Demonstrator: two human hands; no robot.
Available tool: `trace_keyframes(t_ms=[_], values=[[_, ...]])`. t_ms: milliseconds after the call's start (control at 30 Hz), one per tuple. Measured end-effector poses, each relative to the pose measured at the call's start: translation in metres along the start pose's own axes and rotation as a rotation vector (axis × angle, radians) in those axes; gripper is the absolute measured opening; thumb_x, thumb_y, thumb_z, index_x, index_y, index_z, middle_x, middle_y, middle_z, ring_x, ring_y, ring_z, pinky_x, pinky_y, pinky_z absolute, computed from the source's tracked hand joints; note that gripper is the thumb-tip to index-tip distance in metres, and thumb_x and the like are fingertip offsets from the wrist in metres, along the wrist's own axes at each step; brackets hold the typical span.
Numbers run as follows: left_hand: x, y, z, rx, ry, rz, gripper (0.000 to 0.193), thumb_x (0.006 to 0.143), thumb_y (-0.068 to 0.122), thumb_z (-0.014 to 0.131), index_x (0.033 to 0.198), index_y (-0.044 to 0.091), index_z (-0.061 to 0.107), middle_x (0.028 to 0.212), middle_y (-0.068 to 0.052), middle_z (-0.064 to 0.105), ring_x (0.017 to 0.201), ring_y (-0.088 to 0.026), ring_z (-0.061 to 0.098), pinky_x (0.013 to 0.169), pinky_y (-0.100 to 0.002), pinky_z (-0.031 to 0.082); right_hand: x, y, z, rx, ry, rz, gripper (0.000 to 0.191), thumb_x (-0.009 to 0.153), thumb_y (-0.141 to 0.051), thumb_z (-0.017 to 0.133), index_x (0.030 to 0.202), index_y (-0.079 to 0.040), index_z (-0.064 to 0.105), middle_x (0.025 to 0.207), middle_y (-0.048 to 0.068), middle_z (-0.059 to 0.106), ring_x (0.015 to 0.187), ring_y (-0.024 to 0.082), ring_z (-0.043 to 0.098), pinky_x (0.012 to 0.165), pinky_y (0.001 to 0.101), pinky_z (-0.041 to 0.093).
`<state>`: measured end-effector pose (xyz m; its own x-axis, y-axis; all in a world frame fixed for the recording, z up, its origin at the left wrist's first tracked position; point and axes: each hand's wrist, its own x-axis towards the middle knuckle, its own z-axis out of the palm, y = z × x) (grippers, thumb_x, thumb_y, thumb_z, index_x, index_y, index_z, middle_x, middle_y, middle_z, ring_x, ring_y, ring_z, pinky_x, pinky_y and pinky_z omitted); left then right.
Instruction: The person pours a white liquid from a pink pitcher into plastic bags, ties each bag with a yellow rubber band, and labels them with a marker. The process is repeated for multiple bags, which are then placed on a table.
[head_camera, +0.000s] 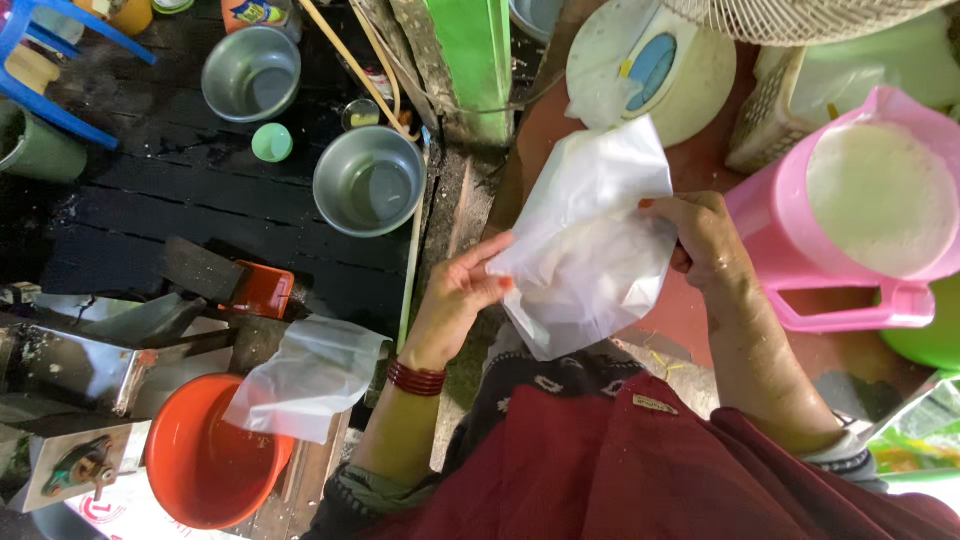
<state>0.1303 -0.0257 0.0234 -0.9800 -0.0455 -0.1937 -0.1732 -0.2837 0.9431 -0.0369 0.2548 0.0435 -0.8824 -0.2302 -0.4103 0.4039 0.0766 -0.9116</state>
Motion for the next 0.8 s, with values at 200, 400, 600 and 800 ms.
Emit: trace_keyframes(t_ms=[200, 400, 600, 800], values=[[0.004, -0.013, 0.01, -0.074, 0.259, 0.079, 0.018, 0.083, 0.009, 0.081, 0.101, 0.006, 0.078, 0.093, -0.006, 0.08, 0.079, -0.01, 0.076, 0.074, -0.03, 0.065, -0.038, 0.013, 0.021, -0.939, 0.383, -0.599, 0.052, 0.084, -0.029, 0.082, 0.12, 0.004, 0.064, 0.096, 0.021, 0.063, 0.063, 0.023, 0.059, 0.05, 0.0336, 0.045], [-0.001, -0.007, 0.064, 0.606, 0.204, 0.315, 0.009, 0.086, 0.004, 0.079, 0.096, 0.004, 0.079, 0.084, -0.007, 0.081, 0.068, -0.011, 0.075, 0.059, -0.029, 0.06, -0.085, 0.036, 0.067, -0.691, -0.248, -0.698, 0.094, 0.077, -0.018, 0.082, 0.153, -0.018, 0.027, 0.134, 0.015, 0.052, 0.092, 0.023, 0.071, 0.075, 0.0343, 0.06], [-0.02, 0.01, 0.064, 0.819, -0.076, 0.391, 0.042, 0.079, 0.026, 0.093, 0.104, 0.0, 0.072, 0.087, -0.012, 0.077, 0.077, -0.022, 0.076, 0.07, -0.036, 0.062, -0.057, 0.041, 0.041, 0.159, -0.338, -0.123, 0.05, 0.091, -0.006, 0.067, 0.139, 0.0, 0.054, 0.108, 0.018, 0.075, 0.096, 0.028, 0.073, 0.087, 0.0393, 0.06], [-0.022, 0.012, 0.013, 0.416, 0.263, 0.315, 0.108, 0.071, 0.043, 0.092, 0.151, 0.009, 0.029, 0.149, -0.008, 0.039, 0.129, -0.022, 0.05, 0.095, -0.044, 0.051, -0.048, 0.043, -0.012, 0.37, -0.167, -0.04, 0.039, 0.099, -0.012, 0.054, 0.133, 0.006, 0.059, 0.116, 0.014, 0.068, 0.105, 0.025, 0.067, 0.096, 0.0388, 0.053]])
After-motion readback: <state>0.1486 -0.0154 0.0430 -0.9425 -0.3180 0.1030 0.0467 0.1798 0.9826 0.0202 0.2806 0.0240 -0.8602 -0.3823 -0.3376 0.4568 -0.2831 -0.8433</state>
